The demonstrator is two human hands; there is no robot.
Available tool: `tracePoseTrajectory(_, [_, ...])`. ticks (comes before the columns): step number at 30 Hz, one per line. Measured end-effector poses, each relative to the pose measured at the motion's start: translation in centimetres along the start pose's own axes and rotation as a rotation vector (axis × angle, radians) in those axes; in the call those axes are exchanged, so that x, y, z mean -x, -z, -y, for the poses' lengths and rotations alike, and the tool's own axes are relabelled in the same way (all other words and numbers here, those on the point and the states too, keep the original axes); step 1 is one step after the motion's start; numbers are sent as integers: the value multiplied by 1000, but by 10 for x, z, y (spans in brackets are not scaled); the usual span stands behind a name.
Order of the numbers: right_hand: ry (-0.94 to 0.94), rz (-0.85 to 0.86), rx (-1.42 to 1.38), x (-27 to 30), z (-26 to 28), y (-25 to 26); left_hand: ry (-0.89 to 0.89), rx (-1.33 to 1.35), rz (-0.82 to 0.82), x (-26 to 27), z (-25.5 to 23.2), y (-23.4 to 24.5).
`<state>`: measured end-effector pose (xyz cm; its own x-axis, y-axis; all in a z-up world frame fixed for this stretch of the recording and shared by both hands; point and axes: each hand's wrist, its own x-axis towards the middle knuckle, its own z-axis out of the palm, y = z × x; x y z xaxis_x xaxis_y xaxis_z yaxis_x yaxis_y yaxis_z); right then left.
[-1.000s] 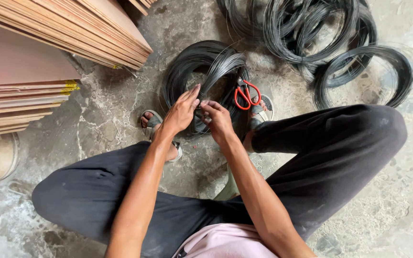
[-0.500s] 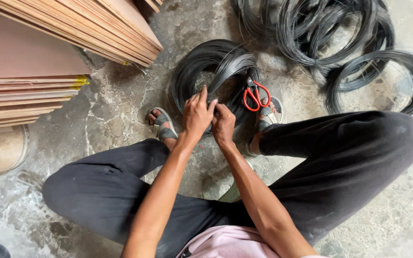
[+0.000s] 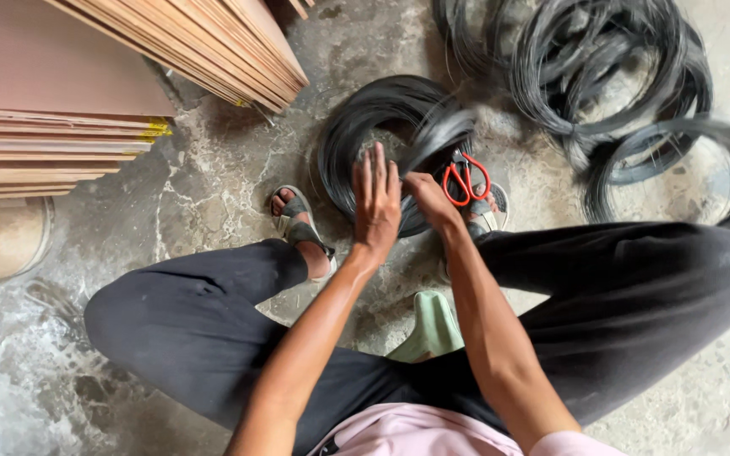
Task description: The person sits on the floor and coils a long black wire into a circular bundle using both hands. A pair of red-handled scissors rests on the floor nearby, but the person uses only their hands to manipulate the wire.
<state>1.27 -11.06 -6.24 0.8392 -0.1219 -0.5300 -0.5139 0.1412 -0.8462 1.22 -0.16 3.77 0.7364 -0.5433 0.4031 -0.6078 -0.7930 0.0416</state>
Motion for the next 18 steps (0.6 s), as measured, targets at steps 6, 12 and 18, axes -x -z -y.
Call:
tracePoseTrajectory(6, [-91,90,-96,-8,-14,31,-72,98,-105,24,-15,-16])
tracePoseTrajectory(12, [-106,45,-227,-9,-22,41,-125,76,-154,28,-27,-4])
tracePoseTrajectory(18, [-112,-21,-369,-4,-24,38,-105,109,-185,24,-23,1])
